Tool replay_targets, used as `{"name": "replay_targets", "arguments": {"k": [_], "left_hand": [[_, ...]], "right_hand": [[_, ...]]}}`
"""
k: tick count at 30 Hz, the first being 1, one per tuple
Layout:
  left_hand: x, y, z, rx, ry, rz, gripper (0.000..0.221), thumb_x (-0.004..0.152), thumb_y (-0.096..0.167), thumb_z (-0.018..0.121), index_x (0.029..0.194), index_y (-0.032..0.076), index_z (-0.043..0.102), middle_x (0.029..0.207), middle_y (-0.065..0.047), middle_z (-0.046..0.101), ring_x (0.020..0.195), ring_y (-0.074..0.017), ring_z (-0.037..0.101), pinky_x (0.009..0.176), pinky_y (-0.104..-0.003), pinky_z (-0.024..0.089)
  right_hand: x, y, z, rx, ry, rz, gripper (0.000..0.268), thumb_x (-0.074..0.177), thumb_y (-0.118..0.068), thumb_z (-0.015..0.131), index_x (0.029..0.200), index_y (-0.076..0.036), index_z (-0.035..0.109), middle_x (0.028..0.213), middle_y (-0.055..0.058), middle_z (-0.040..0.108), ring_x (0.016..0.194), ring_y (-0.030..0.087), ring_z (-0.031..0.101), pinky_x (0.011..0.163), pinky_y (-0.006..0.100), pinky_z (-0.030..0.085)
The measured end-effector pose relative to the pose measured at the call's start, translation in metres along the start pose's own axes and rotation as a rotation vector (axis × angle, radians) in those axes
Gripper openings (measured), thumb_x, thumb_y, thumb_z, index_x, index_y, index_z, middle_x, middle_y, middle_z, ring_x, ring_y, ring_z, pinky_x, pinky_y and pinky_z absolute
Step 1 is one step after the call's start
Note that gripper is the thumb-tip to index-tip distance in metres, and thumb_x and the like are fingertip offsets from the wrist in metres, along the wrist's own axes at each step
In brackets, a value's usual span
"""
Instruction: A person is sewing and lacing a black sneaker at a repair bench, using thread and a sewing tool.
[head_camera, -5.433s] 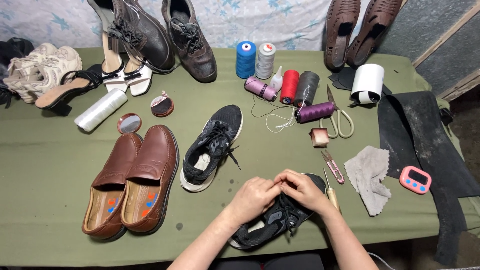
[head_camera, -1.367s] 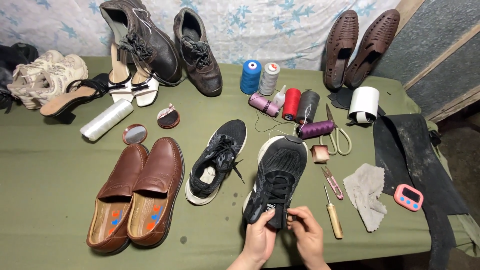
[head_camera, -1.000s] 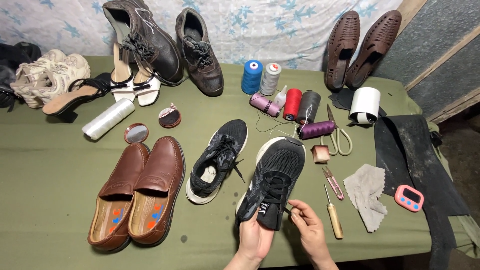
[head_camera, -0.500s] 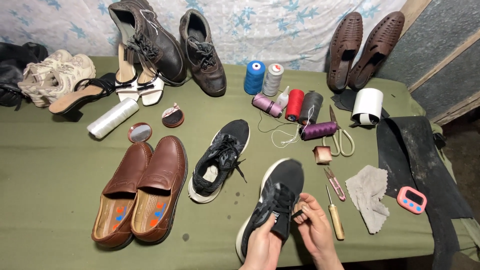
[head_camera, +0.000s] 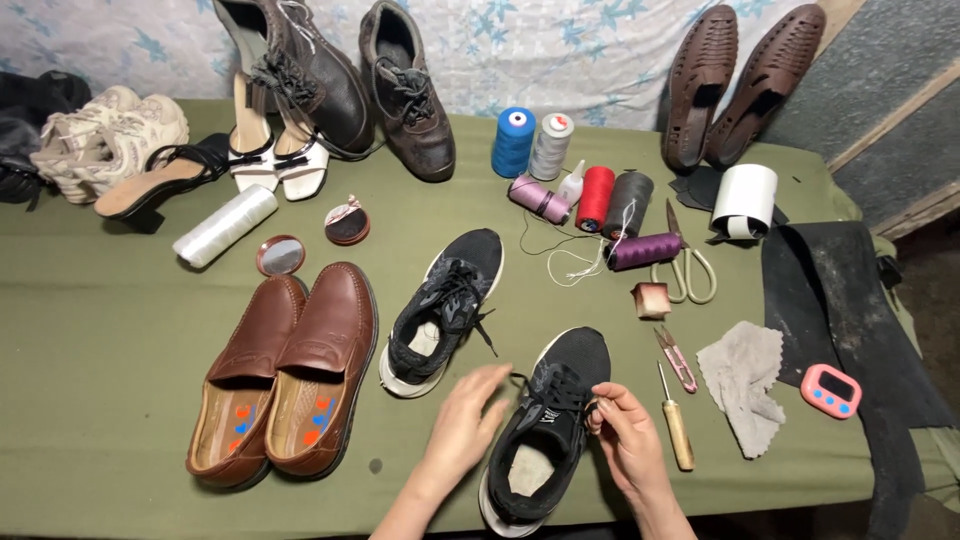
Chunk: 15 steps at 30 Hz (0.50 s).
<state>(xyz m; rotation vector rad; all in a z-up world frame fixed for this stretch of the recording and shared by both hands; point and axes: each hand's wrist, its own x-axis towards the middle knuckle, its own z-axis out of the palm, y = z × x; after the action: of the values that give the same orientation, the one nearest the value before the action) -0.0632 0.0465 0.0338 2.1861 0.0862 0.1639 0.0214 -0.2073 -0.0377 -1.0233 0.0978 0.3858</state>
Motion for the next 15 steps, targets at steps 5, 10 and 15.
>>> {"name": "replay_targets", "arguments": {"k": [5, 10, 15], "left_hand": [[0.018, 0.02, 0.021, -0.077, -0.07, -0.334, 0.028, 0.088, 0.047, 0.073, 0.084, 0.019, 0.069, 0.078, 0.007, 0.066, 0.069, -0.0089, 0.057, 0.07, -0.028, 0.047], [0.033, 0.008, 0.041, -0.189, -0.052, -0.386, 0.024, 0.081, 0.04, 0.082, 0.087, 0.021, 0.07, 0.083, 0.007, 0.057, 0.072, -0.0085, 0.055, 0.074, -0.025, 0.044], [0.039, 0.032, 0.029, -0.91, -0.183, -0.315, 0.018, 0.099, 0.019, 0.064, 0.098, 0.006, 0.077, 0.1, -0.002, 0.076, 0.095, -0.0109, 0.068, 0.093, -0.024, 0.051]], "right_hand": [[-0.002, -0.008, -0.003, -0.001, -0.004, -0.049, 0.019, 0.097, 0.0, 0.063, 0.114, 0.003, 0.068, 0.084, 0.01, 0.063, 0.071, 0.013, 0.059, 0.072, 0.023, 0.051], [-0.008, -0.021, 0.008, -0.227, -0.051, -0.035, 0.023, 0.098, -0.004, 0.063, 0.115, 0.008, 0.072, 0.083, 0.014, 0.07, 0.076, 0.017, 0.062, 0.073, 0.028, 0.05], [0.001, -0.03, -0.005, -0.226, 0.002, -0.284, 0.023, 0.1, -0.006, 0.06, 0.116, 0.007, 0.07, 0.079, 0.012, 0.067, 0.073, 0.016, 0.058, 0.069, 0.026, 0.045]]}}
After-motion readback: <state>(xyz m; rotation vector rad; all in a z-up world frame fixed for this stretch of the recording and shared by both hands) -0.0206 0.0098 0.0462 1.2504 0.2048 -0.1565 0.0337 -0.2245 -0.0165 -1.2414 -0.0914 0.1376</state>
